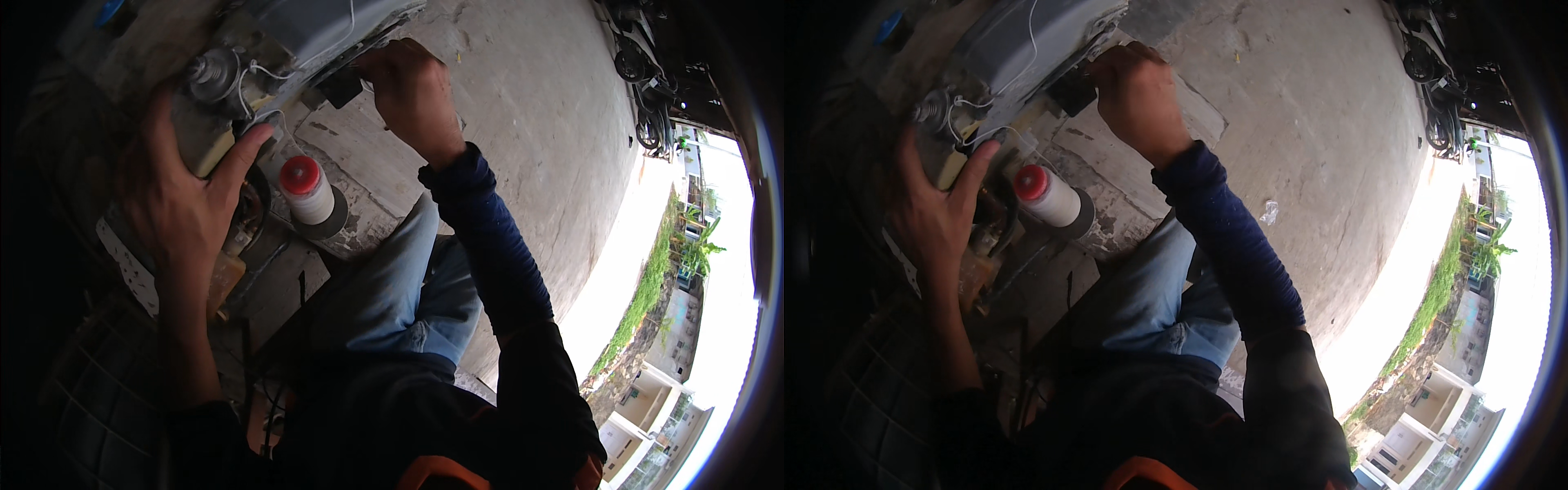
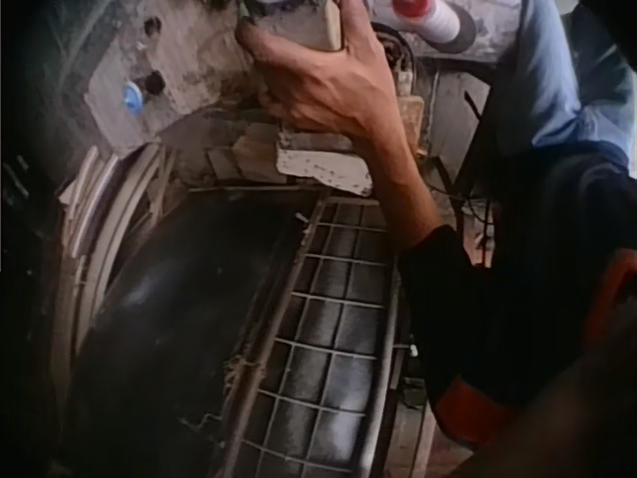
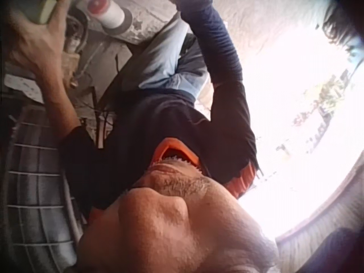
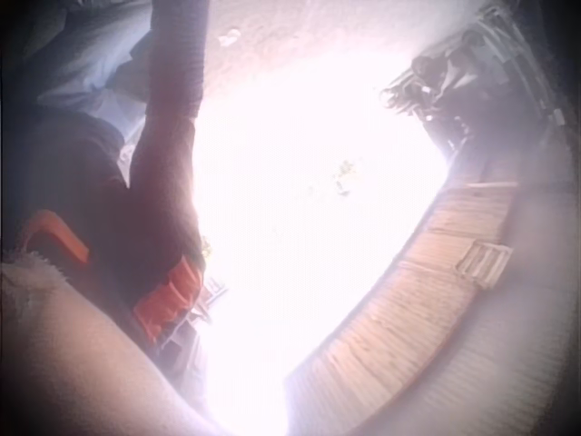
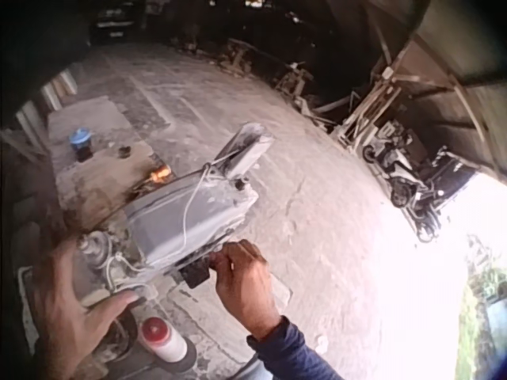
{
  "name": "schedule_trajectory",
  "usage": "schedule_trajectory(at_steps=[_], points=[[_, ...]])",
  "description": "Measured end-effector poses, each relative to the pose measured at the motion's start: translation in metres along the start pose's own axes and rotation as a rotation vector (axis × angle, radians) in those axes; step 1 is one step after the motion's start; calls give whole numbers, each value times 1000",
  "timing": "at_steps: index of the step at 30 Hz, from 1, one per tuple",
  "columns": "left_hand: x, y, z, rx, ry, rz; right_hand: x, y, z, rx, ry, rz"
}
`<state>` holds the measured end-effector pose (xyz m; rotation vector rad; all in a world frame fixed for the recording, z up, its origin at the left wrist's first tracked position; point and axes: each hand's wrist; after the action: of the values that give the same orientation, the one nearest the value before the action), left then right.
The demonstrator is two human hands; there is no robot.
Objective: The person uses a screwdriver to adjust components inside a sewing machine, then threads white thread through the machine's tension and needle area. The person walks around the workshop to retrieve tools and returns to continue threading.
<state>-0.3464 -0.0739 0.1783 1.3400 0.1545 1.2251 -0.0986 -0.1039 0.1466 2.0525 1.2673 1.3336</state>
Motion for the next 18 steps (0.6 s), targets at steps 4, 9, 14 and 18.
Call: schedule_trajectory(at_steps=[4,9,14,18], points=[[4,2,1,36,-70,52,-2,-1,-1,-149,-26,72],[3,-1,2,53,-96,74,-12,-8,-4,-58,106,-3],[3,1,3,66,-62,53,-4,-2,0,-127,-9,39],[2,0,1,80,-62,47,-6,-10,5,-218,71,28]])
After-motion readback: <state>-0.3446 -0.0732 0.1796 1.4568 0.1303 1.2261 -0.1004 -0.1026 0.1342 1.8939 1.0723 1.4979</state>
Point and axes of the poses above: each hand's wrist, its own x-axis towards the middle knuckle, its own y-axis out of the back of the hand, z = x × y, and after that the axes turned 7 degrees about -y, right-handed
